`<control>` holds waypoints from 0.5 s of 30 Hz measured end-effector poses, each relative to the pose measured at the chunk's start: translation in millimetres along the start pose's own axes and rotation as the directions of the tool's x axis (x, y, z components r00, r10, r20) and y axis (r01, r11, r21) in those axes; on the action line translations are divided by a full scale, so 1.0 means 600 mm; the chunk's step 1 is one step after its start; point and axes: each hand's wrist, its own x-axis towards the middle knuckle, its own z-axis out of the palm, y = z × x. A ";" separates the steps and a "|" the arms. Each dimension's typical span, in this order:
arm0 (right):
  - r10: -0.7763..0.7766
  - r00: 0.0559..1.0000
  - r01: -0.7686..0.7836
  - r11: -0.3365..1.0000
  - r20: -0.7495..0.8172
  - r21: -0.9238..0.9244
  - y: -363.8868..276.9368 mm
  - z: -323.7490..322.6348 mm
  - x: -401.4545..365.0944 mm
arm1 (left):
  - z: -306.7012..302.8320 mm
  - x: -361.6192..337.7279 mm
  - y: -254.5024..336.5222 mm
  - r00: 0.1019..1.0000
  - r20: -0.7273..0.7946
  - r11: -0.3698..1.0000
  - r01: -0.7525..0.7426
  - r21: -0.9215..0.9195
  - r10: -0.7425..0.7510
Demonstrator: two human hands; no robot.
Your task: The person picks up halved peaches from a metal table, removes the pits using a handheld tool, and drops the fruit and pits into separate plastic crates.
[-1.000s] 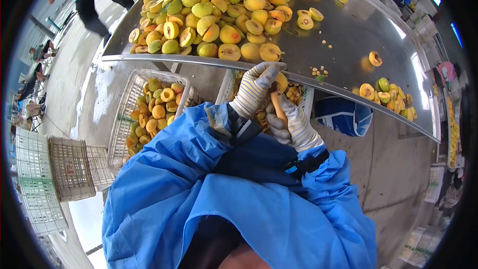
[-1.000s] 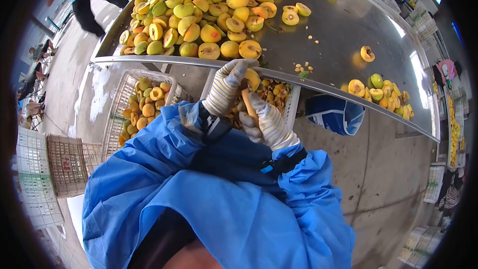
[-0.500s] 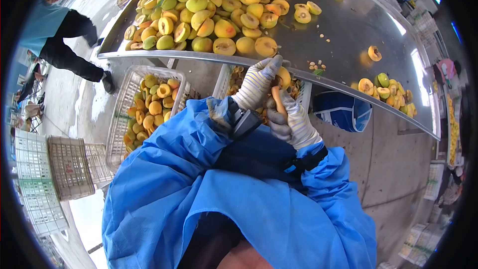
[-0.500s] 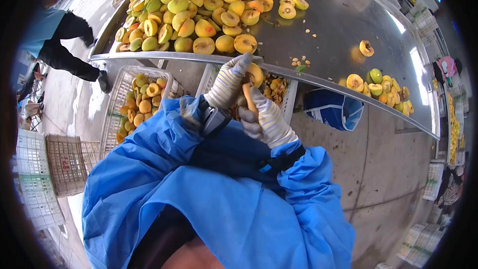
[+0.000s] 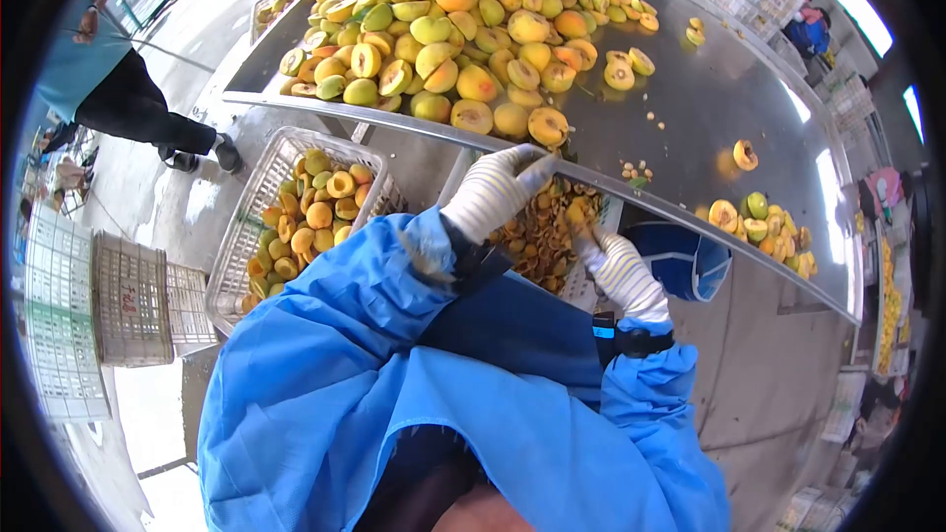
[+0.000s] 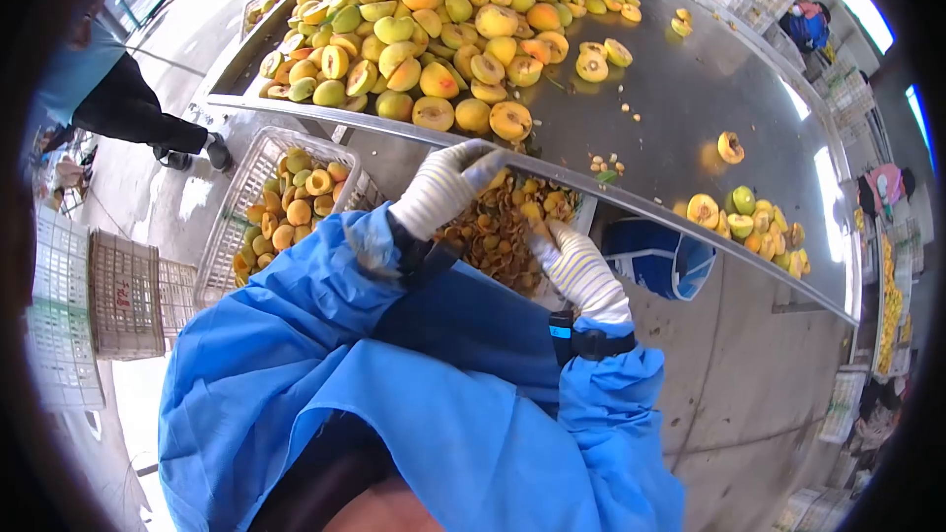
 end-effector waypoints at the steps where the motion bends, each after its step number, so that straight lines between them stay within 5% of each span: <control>1: -0.163 0.986 0.141 0.918 -0.029 -0.372 0.035 0.010 0.012 | -0.020 -0.014 0.015 0.999 -0.030 0.995 -0.036 0.095 0.039; 4: 0.027 1.000 -0.020 0.899 0.009 -0.437 -0.016 0.005 -0.002 | -0.090 -0.061 0.036 0.981 -0.144 0.926 -0.071 0.371 0.133; 7: 0.020 0.999 -0.001 0.861 0.032 -0.509 -0.025 0.000 -0.006 | -0.192 -0.108 0.035 0.929 -0.321 0.745 0.081 0.662 0.184; 10: 0.080 0.994 -0.022 0.796 0.068 -0.605 -0.029 0.004 -0.011 | -0.297 -0.142 -0.001 0.922 -0.388 0.490 0.331 0.806 0.015; 11: 0.118 0.989 -0.034 0.773 0.090 -0.634 -0.037 0.007 -0.011 | -0.319 -0.152 -0.006 0.929 -0.309 0.344 0.228 0.911 0.205; 13: 0.088 0.992 -0.011 0.762 0.087 -0.648 -0.039 0.014 -0.004 | -0.321 -0.133 0.008 0.896 -0.356 0.514 0.181 0.838 0.265; 15: 0.102 0.995 -0.080 0.767 -0.003 -0.636 -0.063 0.018 0.000 | -0.301 -0.088 0.037 0.922 -0.204 0.496 0.015 0.868 0.329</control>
